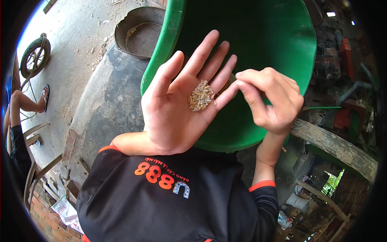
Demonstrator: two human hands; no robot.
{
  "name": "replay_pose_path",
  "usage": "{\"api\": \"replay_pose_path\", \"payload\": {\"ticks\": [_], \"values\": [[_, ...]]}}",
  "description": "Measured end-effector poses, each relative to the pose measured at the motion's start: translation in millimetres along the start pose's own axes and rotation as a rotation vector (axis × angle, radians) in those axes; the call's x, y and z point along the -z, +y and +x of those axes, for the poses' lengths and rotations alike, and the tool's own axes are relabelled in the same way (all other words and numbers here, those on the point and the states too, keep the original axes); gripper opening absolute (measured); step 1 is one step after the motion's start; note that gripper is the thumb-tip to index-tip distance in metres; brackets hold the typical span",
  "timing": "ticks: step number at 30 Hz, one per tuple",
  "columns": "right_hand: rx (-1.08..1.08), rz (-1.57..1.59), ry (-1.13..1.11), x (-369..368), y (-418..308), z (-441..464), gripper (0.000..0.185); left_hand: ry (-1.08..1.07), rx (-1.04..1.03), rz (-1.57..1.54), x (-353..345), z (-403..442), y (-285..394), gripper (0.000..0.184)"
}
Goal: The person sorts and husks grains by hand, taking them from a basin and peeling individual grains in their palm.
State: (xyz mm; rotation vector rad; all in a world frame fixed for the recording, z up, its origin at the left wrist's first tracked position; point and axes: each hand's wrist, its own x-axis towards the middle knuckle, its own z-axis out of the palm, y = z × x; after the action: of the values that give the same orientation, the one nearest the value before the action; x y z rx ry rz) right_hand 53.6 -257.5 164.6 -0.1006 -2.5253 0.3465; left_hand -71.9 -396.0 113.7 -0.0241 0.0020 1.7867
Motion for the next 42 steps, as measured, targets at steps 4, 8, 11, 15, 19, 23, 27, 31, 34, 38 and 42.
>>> {"api": "replay_pose_path", "payload": {"ticks": [4, 8, 11, 15, 19, 23, 27, 31, 34, 38, 42], "values": [[0.051, 0.062, -0.059, -5.4, -0.2, -0.3, 0.021, -0.022, 0.014, -0.018, 2.3, -1.8, 1.4, 0.078], [0.039, 0.112, -0.089, -12.6, -2.7, -1.2, 0.024, -0.026, 0.019, -0.020, 1.3, -1.9, 2.0, 0.079], [0.021, 0.104, -0.103, -14.9, -5.8, 0.6, 0.026, -0.017, 0.030, 0.008, 1.8, -1.2, 2.8, 0.079], [0.023, 0.117, -0.127, -13.0, -9.1, 2.8, 0.029, -0.011, 0.046, -0.058, 3.0, -1.0, 2.5, 0.080], [0.021, 0.129, -0.134, -15.6, -9.5, 2.1, 0.028, -0.016, 0.077, 0.032, 4.7, -0.5, 2.6, 0.071], [0.046, 0.105, -0.135, -17.6, -10.1, 3.1, 0.024, 0.021, 0.130, 0.048, 4.4, -0.8, 2.7, 0.070], [0.063, 0.096, -0.143, -17.8, -10.2, 5.6, 0.022, 0.032, 0.143, 0.050, 3.6, -1.1, 2.4, 0.070], [0.020, 0.092, -0.124, -15.1, -9.6, 4.5, 0.020, 0.022, 0.138, 0.010, 4.5, -0.4, 2.6, 0.070], [-0.110, 0.026, -0.062, 0.9, -6.5, 4.4, 0.015, 0.060, 0.037, -0.026, 6.8, 2.2, -2.2, 0.069], [-0.393, -0.107, -0.391, 19.2, 5.3, -3.7, 0.009, 0.046, -0.003, -0.057, 8.9, 1.3, -0.3, 0.068], [-0.453, -0.208, -0.541, 10.9, 19.0, -18.0, 0.009, 0.052, 0.028, -0.034, 6.8, 1.6, -0.7, 0.066]]}}
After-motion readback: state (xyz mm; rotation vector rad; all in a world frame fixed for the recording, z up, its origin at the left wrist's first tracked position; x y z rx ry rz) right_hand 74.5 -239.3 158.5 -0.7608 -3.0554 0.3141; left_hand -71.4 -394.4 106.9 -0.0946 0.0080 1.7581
